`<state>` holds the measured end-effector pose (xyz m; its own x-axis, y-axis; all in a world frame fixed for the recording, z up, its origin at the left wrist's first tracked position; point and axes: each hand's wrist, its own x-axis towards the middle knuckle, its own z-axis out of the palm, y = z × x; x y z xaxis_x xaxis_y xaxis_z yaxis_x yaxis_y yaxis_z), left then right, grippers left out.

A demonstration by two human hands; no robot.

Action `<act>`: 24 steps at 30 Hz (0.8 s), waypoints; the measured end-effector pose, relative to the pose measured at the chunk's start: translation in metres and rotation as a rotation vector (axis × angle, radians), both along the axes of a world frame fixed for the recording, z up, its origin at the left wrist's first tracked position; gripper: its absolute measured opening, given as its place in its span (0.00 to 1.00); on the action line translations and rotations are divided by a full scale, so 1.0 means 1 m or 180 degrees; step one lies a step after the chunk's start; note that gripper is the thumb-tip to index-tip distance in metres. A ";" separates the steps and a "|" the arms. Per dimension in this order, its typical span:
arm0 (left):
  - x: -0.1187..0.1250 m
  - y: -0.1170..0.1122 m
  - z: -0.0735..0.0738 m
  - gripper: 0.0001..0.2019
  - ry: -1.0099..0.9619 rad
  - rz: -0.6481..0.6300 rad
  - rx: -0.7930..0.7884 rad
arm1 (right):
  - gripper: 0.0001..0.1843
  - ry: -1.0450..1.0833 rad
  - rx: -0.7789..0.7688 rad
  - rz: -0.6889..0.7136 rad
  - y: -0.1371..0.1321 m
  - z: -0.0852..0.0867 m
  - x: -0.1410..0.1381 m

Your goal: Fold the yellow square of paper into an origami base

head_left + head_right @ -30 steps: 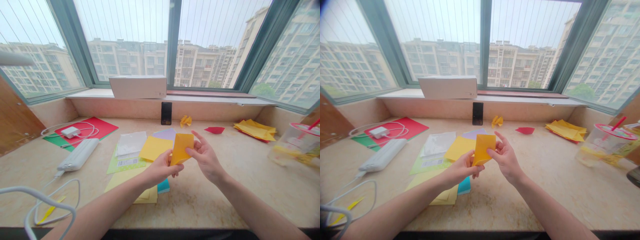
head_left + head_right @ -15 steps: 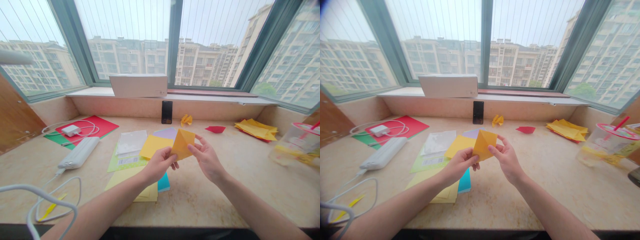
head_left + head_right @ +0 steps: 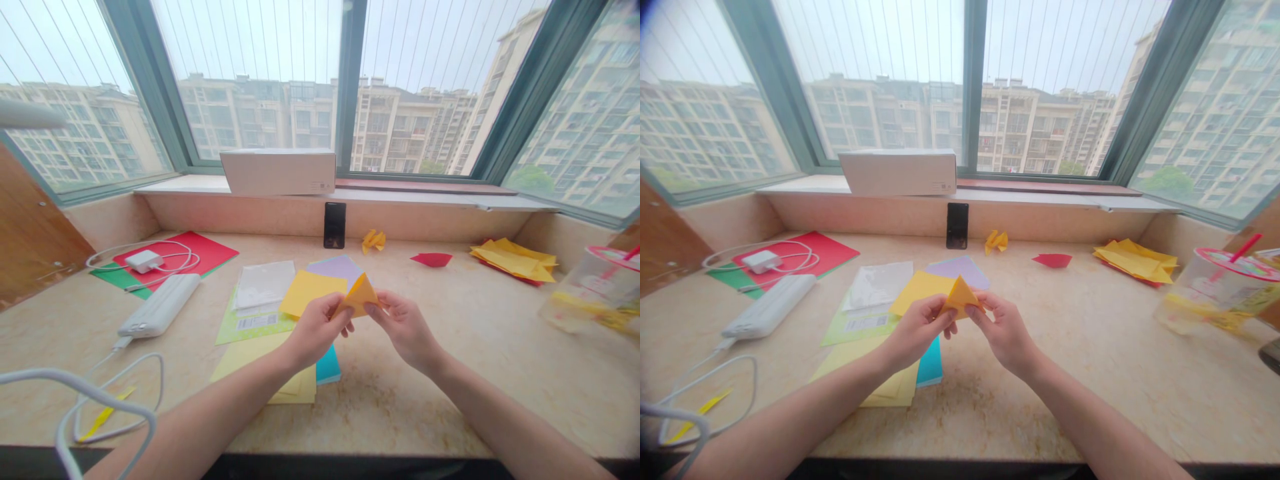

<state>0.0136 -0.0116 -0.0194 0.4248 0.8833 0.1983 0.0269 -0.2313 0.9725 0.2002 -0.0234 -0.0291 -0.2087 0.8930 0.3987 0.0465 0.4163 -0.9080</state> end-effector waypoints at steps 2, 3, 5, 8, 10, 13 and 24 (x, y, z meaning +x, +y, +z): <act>-0.001 0.001 0.000 0.14 0.0005 0.0083 -0.0075 | 0.14 0.0038 0.0002 -0.0032 0.000 0.000 0.001; -0.001 0.002 -0.001 0.15 -0.0025 0.0131 -0.0115 | 0.14 0.0071 -0.0075 -0.0016 0.001 0.000 0.001; -0.001 0.003 -0.001 0.15 -0.0121 0.0204 -0.0186 | 0.15 0.0164 -0.0330 0.0023 0.003 -0.001 0.002; -0.002 0.004 -0.002 0.13 -0.0221 0.0351 -0.0160 | 0.16 0.0416 -0.0570 -0.0001 0.007 -0.001 0.003; -0.004 0.005 -0.002 0.09 -0.0258 0.0453 0.0088 | 0.14 0.0528 -0.0552 0.0007 0.009 0.001 0.004; -0.006 0.006 -0.001 0.03 -0.0372 0.0419 0.0545 | 0.10 0.0663 -0.0600 0.0091 0.007 0.008 0.007; -0.007 0.008 0.001 0.11 -0.0289 0.0016 -0.0165 | 0.08 0.0210 -0.0799 0.0470 0.017 0.004 0.027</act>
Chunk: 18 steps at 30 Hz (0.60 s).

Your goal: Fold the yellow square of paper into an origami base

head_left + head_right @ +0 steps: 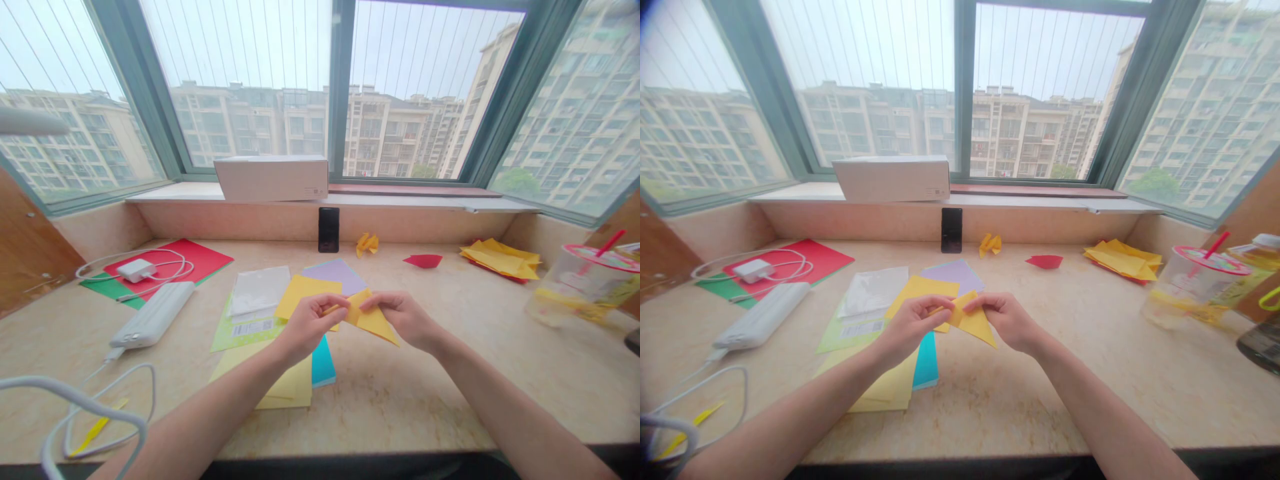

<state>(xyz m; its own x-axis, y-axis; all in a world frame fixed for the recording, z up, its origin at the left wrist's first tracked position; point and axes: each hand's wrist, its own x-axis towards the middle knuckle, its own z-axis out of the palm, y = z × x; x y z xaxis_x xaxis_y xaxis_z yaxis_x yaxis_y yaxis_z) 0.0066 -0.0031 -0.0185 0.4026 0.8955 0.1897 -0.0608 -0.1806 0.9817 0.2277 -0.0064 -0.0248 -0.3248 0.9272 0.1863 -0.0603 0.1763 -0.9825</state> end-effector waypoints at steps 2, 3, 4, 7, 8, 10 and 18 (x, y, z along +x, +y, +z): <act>0.001 0.002 -0.004 0.11 0.0055 0.0130 -0.0059 | 0.11 -0.0274 0.0065 0.0135 -0.001 0.002 0.004; 0.001 0.003 -0.005 0.12 0.0056 0.0184 -0.0061 | 0.13 -0.0360 0.0035 0.0255 -0.002 0.004 0.004; 0.001 0.004 -0.006 0.14 0.0030 0.0229 -0.0061 | 0.14 -0.0404 -0.0019 0.0366 -0.003 0.005 0.004; 0.002 0.006 -0.007 0.23 -0.0318 0.0351 -0.0155 | 0.12 -0.0245 -0.0066 0.0175 -0.004 0.005 -0.002; 0.002 0.006 -0.007 0.27 -0.0521 0.0406 -0.0213 | 0.13 -0.0094 -0.0051 -0.0042 -0.004 0.004 -0.006; 0.005 0.006 -0.007 0.30 -0.0868 0.0451 -0.0287 | 0.22 0.0303 -0.0079 -0.0381 -0.003 0.001 -0.016; 0.012 0.004 -0.019 0.20 -0.0151 0.0065 -0.0081 | 0.18 0.0638 -0.0027 -0.0829 -0.005 -0.010 -0.037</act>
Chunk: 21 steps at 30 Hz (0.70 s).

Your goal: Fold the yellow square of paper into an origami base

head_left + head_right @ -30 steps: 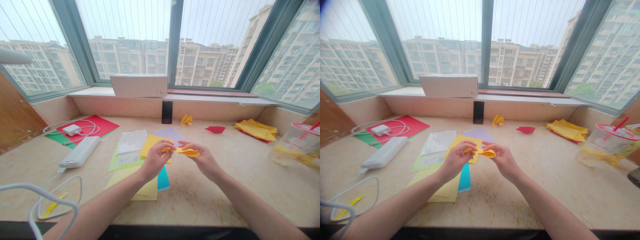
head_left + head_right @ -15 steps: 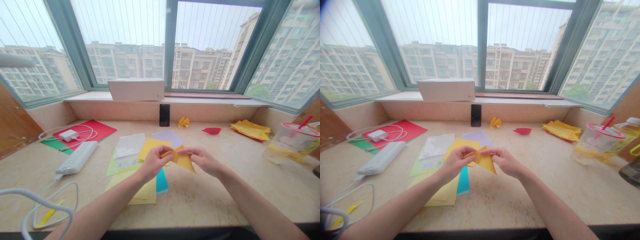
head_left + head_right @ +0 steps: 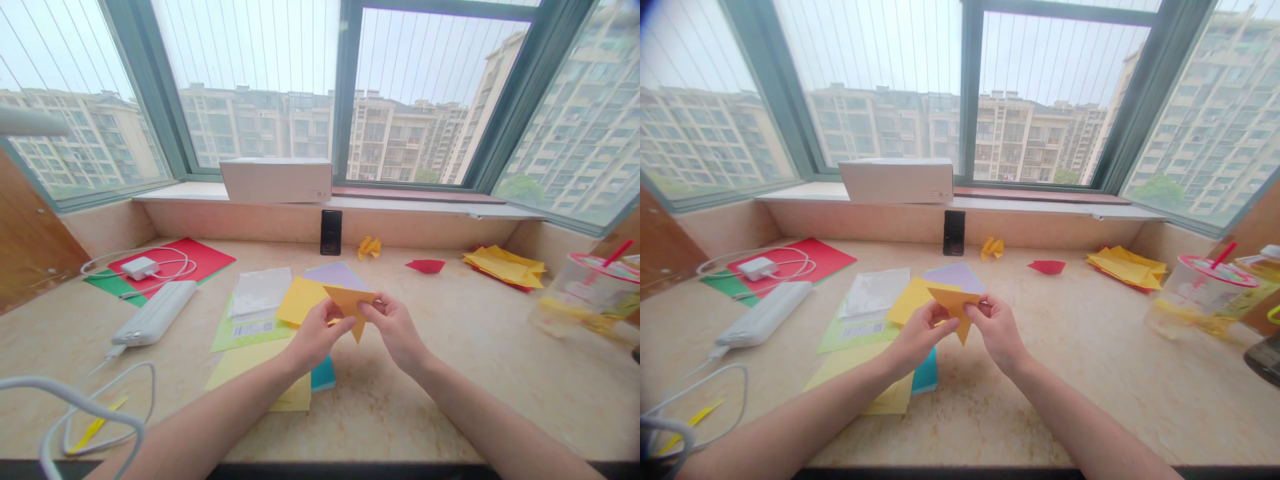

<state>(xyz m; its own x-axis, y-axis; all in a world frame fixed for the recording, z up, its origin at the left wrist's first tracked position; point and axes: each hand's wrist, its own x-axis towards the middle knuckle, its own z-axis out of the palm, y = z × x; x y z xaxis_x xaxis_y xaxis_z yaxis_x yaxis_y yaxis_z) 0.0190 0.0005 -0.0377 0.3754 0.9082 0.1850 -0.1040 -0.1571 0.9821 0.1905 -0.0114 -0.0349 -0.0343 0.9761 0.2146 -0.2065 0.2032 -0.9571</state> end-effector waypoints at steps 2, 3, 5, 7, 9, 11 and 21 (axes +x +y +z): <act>-0.001 0.001 -0.001 0.19 0.0084 0.0105 -0.0048 | 0.16 -0.0123 0.0013 0.0092 -0.001 -0.001 0.000; -0.002 0.001 0.000 0.18 0.0112 0.0106 -0.0058 | 0.16 -0.0172 0.0039 0.0157 -0.001 -0.001 0.001; -0.004 0.002 0.001 0.16 0.0167 0.0059 0.0001 | 0.17 -0.0195 0.0071 0.0264 -0.001 0.000 0.003; -0.005 0.002 0.003 0.15 0.0203 -0.0012 0.0074 | 0.18 -0.0192 0.0053 0.0246 -0.001 0.002 0.006; -0.005 0.000 0.005 0.15 0.0222 -0.0121 0.0096 | 0.18 -0.0266 0.0009 0.0113 0.000 0.003 0.010; -0.005 -0.003 0.007 0.14 0.0214 -0.0225 0.0125 | 0.17 -0.0331 -0.0053 0.0029 0.001 0.004 0.014; -0.002 -0.009 0.012 0.20 -0.0069 -0.0593 0.0178 | 0.21 0.0007 -0.0407 0.0535 0.001 0.002 0.015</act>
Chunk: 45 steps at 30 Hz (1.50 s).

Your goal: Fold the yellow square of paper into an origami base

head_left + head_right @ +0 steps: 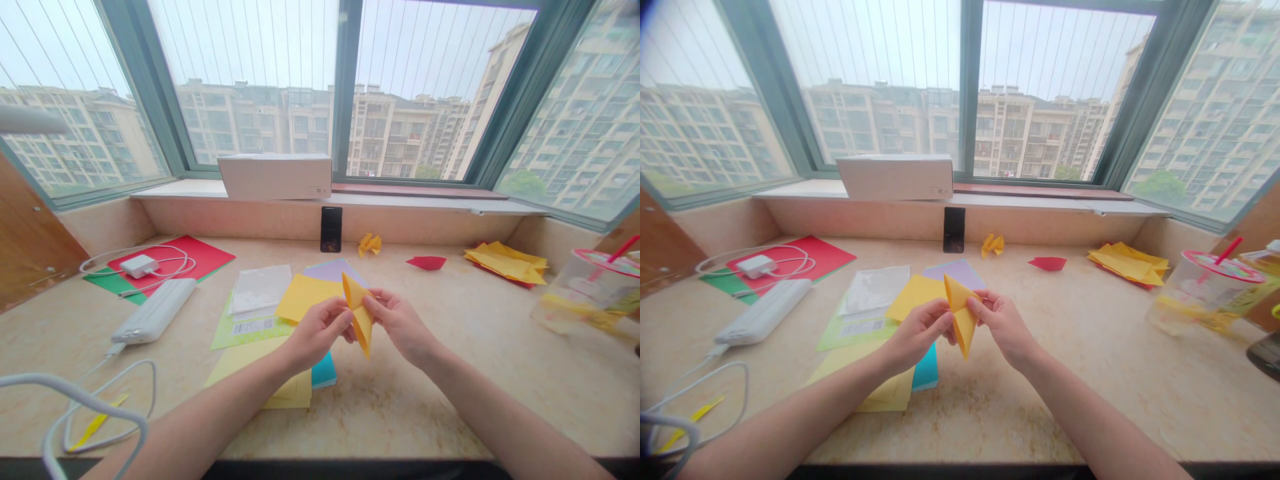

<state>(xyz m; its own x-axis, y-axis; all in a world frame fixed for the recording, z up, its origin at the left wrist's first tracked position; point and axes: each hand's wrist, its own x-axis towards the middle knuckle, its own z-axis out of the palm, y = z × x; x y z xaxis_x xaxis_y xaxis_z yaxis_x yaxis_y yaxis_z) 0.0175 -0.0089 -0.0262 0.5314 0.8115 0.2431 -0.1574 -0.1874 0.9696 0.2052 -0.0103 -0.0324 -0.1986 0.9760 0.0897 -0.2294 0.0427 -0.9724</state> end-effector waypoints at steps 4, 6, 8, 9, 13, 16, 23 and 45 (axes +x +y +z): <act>0.001 0.002 -0.005 0.20 -0.0020 0.0124 -0.0031 | 0.26 0.0120 0.0146 -0.0264 -0.003 0.002 -0.008; 0.001 0.002 -0.006 0.20 0.0004 0.0241 -0.0019 | 0.23 0.0031 0.0218 -0.0266 -0.004 0.002 -0.010; 0.001 0.002 -0.006 0.20 0.0037 0.0322 -0.0013 | 0.21 -0.0181 0.0246 -0.0183 -0.005 0.002 -0.012; 0.001 0.001 -0.005 0.21 0.0048 0.0359 -0.0015 | 0.21 -0.0261 0.0262 -0.0145 -0.006 0.002 -0.012; 0.001 -0.001 -0.002 0.20 0.0157 0.0484 -0.0019 | 0.21 -0.0221 0.0344 0.0099 -0.011 0.004 -0.013; 0.001 -0.004 -0.001 0.20 0.0322 0.0509 -0.0004 | 0.20 -0.0114 0.0315 0.0389 -0.014 0.005 -0.014; 0.001 -0.007 0.000 0.19 0.0498 0.0492 0.0046 | 0.20 -0.0058 0.0202 0.0455 -0.017 0.010 -0.015; -0.002 -0.006 -0.002 0.20 0.0548 0.0177 0.0193 | 0.21 -0.0141 0.0306 0.0455 -0.019 0.014 -0.011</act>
<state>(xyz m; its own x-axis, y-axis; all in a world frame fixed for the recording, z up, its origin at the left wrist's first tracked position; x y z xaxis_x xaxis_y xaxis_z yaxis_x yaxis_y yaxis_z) 0.0160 -0.0150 -0.0282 0.5241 0.8274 0.2018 0.0222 -0.2501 0.9680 0.1942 -0.0294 -0.0185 -0.3404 0.9249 0.1694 -0.1968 0.1061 -0.9747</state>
